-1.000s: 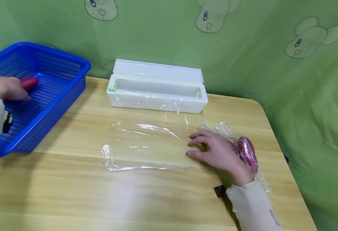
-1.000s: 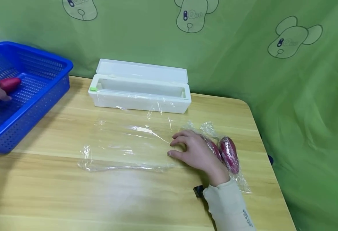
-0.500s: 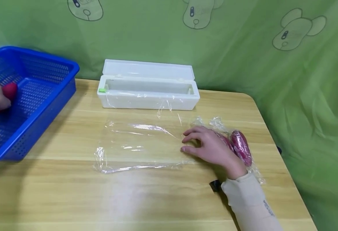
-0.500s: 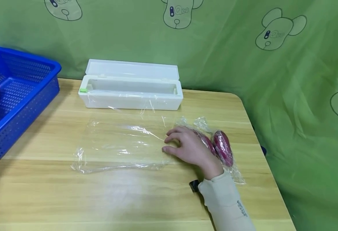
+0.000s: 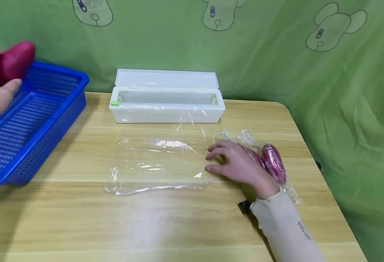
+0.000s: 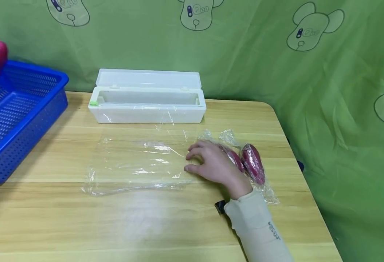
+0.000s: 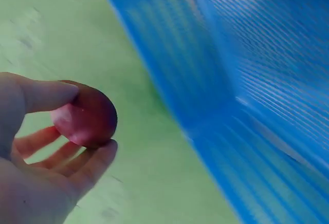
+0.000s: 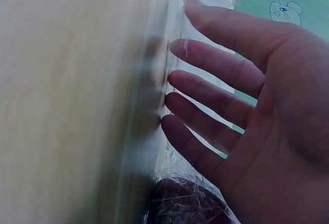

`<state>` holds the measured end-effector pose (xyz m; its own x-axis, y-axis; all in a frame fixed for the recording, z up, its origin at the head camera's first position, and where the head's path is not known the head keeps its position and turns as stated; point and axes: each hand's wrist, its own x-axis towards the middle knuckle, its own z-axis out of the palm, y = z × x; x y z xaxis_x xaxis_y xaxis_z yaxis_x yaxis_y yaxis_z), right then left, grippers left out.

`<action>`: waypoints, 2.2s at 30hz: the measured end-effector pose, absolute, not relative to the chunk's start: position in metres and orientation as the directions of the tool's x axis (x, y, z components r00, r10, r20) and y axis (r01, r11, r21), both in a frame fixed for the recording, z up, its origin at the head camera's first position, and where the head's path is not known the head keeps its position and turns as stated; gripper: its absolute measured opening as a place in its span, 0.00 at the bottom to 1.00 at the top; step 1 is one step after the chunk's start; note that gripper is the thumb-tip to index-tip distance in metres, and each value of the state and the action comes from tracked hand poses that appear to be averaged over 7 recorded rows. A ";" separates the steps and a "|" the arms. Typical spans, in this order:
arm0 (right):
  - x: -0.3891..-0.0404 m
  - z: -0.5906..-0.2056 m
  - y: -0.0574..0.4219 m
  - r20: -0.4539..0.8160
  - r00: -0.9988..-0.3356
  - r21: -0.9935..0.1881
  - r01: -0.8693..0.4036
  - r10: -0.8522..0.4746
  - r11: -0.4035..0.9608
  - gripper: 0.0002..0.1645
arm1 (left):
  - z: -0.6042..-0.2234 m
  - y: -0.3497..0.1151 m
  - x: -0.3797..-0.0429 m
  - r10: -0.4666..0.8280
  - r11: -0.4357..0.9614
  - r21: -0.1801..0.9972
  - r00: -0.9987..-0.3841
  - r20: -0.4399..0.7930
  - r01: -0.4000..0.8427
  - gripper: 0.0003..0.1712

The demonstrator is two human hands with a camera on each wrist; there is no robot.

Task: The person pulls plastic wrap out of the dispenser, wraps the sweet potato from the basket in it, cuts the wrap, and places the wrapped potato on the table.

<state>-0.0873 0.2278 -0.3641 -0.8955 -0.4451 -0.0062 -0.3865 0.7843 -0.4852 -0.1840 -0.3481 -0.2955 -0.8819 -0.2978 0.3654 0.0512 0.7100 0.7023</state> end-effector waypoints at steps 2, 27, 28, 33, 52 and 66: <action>-0.087 -0.365 0.229 -0.014 -0.894 -0.483 -0.385 -0.447 0.786 0.18 | -0.275 -0.309 -0.165 -0.172 0.782 0.604 -0.878 0.446 0.154 0.34; -0.091 -0.361 0.228 -0.051 -0.889 -0.476 -0.378 -0.455 0.794 0.20 | -0.348 -0.105 -0.101 0.638 0.604 0.499 -0.752 0.165 0.622 0.29; -0.091 -0.360 0.228 -0.051 -0.890 -0.474 -0.378 -0.454 0.795 0.20 | -0.350 -0.104 -0.100 0.637 0.601 0.510 -0.754 0.159 0.615 0.28; -0.086 -0.358 0.230 -0.046 -0.892 -0.464 -0.379 -0.449 0.801 0.20 | -0.357 -0.099 -0.098 0.640 0.565 0.549 -0.747 0.180 0.616 0.26; -0.075 -0.375 0.228 -0.053 -0.890 -0.504 -0.368 -0.453 0.781 0.19 | -0.365 -0.125 -0.083 0.579 0.548 0.637 -0.796 0.179 0.542 0.26; -0.106 -0.353 0.225 0.009 -0.890 -0.476 -0.404 -0.456 0.781 0.18 | -0.332 -0.126 -0.104 0.598 0.633 0.569 -0.798 0.071 0.525 0.31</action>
